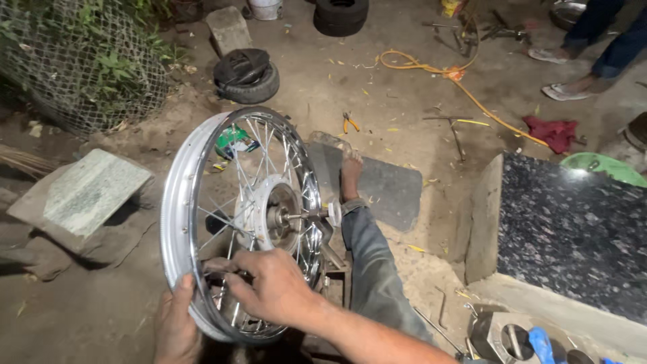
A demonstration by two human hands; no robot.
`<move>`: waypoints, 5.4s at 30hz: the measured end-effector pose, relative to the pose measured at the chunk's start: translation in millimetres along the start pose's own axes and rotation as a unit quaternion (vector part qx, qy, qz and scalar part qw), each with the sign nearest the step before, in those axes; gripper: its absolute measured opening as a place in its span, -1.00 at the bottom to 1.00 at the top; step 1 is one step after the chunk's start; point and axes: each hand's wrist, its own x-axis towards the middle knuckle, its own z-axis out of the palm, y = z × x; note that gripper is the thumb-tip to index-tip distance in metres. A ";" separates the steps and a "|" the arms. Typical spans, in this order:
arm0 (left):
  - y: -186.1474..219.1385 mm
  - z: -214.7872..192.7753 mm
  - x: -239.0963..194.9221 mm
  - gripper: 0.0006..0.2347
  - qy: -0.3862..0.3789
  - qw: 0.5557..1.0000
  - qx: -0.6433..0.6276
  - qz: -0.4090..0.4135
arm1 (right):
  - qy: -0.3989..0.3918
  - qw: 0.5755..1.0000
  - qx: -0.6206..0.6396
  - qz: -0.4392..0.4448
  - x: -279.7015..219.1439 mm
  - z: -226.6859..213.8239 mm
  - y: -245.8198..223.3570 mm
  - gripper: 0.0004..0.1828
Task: The person uses a spoke wrench to adjust the tension of the spokes on a bicycle wheel mounted on a truing stand. They rotate the wheel and tighten or loosen individual spokes to align the rim.
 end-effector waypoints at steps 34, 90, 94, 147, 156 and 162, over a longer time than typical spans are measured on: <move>2.4 66.6 -27.8 -0.63 -0.083 0.995 0.056 -0.007 | 0.085 0.947 0.284 0.120 -105.0 48.1 47.2 -0.87; -77.1 131.7 -41.3 -0.40 -0.197 0.962 0.116 0.152 | -0.010 0.976 0.059 0.210 -102.2 -129.8 23.9 -0.90; -90.0 120.0 -45.1 -0.39 -0.200 0.974 0.110 -0.006 | -0.049 0.958 0.192 0.209 -92.8 -146.6 18.4 -0.80; -72.3 107.0 -32.5 -0.47 -0.218 0.941 0.211 0.149 | 0.062 0.998 0.007 -0.001 -126.3 -112.0 31.1 -0.86; -64.5 115.9 -42.0 -0.51 -0.220 0.960 0.129 0.118 | 0.069 0.997 -0.042 0.002 -111.8 -128.0 15.9 -0.89; -72.9 122.6 -42.0 -0.47 -0.179 0.959 0.121 0.183 | 0.068 0.995 -0.061 -0.031 -103.9 -134.6 2.9 -0.86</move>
